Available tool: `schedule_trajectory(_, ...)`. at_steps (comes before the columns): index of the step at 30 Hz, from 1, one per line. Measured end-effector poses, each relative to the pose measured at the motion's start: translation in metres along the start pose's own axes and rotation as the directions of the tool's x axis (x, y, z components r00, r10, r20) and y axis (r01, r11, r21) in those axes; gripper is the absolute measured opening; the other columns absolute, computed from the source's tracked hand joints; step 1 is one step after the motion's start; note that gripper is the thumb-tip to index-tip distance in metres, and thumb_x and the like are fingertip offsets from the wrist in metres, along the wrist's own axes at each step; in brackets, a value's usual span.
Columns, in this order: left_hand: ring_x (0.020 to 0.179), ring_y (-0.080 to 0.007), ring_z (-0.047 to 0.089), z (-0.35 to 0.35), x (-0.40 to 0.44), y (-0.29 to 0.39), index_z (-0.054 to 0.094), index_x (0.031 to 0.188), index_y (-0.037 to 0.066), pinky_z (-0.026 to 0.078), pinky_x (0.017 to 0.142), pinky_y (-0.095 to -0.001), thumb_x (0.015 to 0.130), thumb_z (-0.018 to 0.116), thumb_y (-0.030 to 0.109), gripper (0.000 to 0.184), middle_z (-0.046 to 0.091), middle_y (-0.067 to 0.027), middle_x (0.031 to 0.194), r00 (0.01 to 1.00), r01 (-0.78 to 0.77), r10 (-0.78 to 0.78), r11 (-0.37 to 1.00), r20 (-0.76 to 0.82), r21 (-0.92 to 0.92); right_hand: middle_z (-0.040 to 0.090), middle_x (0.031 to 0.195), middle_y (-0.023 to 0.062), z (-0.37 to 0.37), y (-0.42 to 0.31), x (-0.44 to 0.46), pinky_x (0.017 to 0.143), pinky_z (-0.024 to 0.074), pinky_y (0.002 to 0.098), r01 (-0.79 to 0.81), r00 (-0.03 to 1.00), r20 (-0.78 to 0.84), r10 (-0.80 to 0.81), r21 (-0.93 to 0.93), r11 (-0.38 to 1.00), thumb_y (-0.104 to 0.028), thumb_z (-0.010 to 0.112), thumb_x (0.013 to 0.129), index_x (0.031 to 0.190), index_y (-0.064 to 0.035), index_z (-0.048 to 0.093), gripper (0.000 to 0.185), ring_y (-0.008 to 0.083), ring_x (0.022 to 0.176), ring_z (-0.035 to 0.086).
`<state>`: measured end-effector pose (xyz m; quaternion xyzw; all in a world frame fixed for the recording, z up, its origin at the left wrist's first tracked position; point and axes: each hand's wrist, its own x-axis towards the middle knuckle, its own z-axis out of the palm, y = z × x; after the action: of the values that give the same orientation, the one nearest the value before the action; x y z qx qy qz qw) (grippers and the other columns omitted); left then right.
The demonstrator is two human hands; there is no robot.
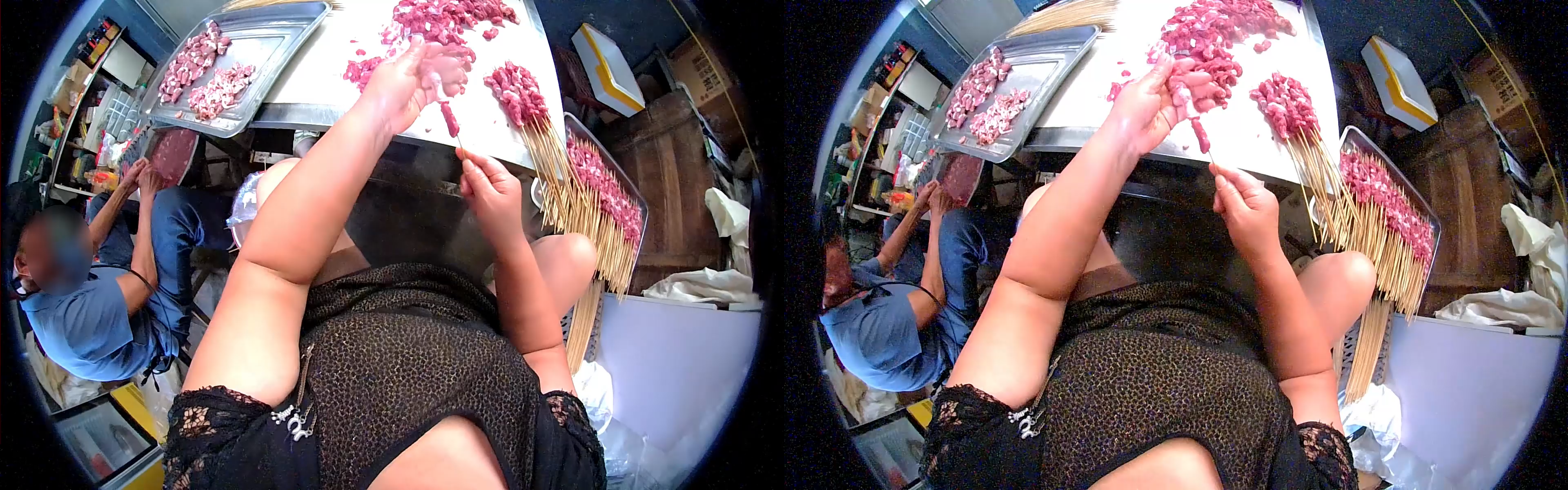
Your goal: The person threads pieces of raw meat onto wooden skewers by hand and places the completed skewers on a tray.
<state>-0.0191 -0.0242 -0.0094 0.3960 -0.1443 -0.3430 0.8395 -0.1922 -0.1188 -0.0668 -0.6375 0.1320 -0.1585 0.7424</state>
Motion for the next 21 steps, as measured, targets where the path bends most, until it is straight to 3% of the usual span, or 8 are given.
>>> schedule_trajectory(6,0.089,-0.0336,0.062,0.000,-0.001,-0.001,0.047,0.109,-0.004,0.051,0.086,-0.0457,0.097,0.035,0.019,0.029,0.061,-0.0196,0.093,0.998,-0.042,0.042,0.999,-0.043,0.009,0.052,0.064,-0.0036,0.009,-0.005,-0.009,0.049,0.0327,0.0164,-0.060,0.998,0.029,0.060,-0.008,0.998,-0.010,0.053,0.091,0.109,0.0004,0.061,0.022,0.0023,0.054,0.043)
schedule_trajectory(9,0.086,-0.0308,0.062,0.001,-0.002,-0.005,0.049,0.108,-0.002,0.052,0.078,-0.0452,0.099,0.030,0.026,0.036,0.061,-0.0206,0.101,0.997,-0.072,0.073,0.997,-0.024,0.027,0.052,0.065,-0.0038,0.012,-0.011,-0.009,0.049,0.0330,0.0165,-0.090,0.996,0.014,0.090,0.024,0.996,-0.010,0.052,0.091,0.109,0.0000,0.061,0.023,0.0022,0.054,0.043)
schedule_trajectory(11,0.067,-0.0219,0.058,0.006,-0.006,-0.012,0.048,0.109,0.000,0.053,0.066,-0.0380,0.098,0.030,0.033,0.039,0.060,-0.0108,0.082,0.993,0.059,-0.064,0.997,-0.101,-0.057,0.053,0.065,-0.0038,0.015,-0.011,-0.006,0.050,0.0337,0.0166,-0.040,0.999,0.001,0.041,-0.067,0.997,-0.010,0.053,0.090,0.109,0.0003,0.061,0.023,0.0021,0.055,0.043)
schedule_trajectory(13,0.050,-0.0084,0.030,0.015,-0.015,-0.025,0.046,0.104,0.005,0.030,0.046,-0.0228,0.097,0.030,0.042,0.041,0.033,0.0033,0.062,0.988,0.130,-0.139,0.984,-0.065,-0.121,0.053,0.065,-0.0039,0.020,-0.007,-0.003,0.050,0.0350,0.0171,0.004,1.000,-0.011,-0.005,-0.135,0.991,-0.011,0.053,0.090,0.109,-0.0015,0.061,0.023,0.0022,0.055,0.043)
schedule_trajectory(17,0.048,-0.0088,0.032,0.023,-0.019,-0.023,0.043,0.100,0.006,0.031,0.046,-0.0240,0.095,0.033,0.047,0.043,0.034,0.0032,0.060,0.995,0.091,-0.094,0.991,-0.026,-0.098,0.055,0.063,0.0001,0.016,-0.016,-0.003,0.050,0.0388,0.0205,0.045,0.998,-0.021,-0.051,-0.220,0.974,-0.011,0.055,0.089,0.109,-0.0025,0.061,0.023,0.0051,0.054,0.048)
schedule_trajectory(18,0.049,-0.0093,0.033,0.024,-0.018,-0.022,0.043,0.101,0.006,0.034,0.047,-0.0246,0.093,0.035,0.050,0.046,0.035,0.0030,0.061,0.997,0.079,-0.074,0.986,0.036,-0.145,0.058,0.064,0.0046,0.009,-0.026,-0.003,0.052,0.0415,0.0235,0.176,0.980,-0.013,-0.201,-0.427,0.887,-0.011,0.056,0.087,0.110,-0.0035,0.061,0.024,0.0091,0.055,0.052)
schedule_trajectory(20,0.079,-0.0200,0.054,0.021,-0.014,-0.017,0.042,0.114,0.002,0.046,0.073,-0.0356,0.089,0.041,0.054,0.057,0.055,-0.0088,0.088,0.994,0.015,-0.004,0.995,0.112,-0.097,0.063,0.076,0.0152,-0.004,-0.056,-0.005,0.060,0.0481,0.0320,0.275,0.911,-0.003,-0.412,-0.740,0.614,-0.008,0.056,0.082,0.108,-0.0059,0.062,0.026,0.0231,0.064,0.062)
schedule_trajectory(21,0.094,-0.0244,0.057,0.027,-0.019,-0.010,0.041,0.120,0.001,0.046,0.084,-0.0400,0.089,0.042,0.053,0.061,0.058,-0.0141,0.101,0.993,-0.018,0.022,0.999,0.112,-0.031,0.063,0.079,0.0144,-0.018,-0.059,0.002,0.061,0.0487,0.0354,0.389,0.776,0.085,-0.625,-0.845,0.368,-0.005,0.054,0.081,0.107,-0.0061,0.061,0.026,0.0283,0.068,0.061)
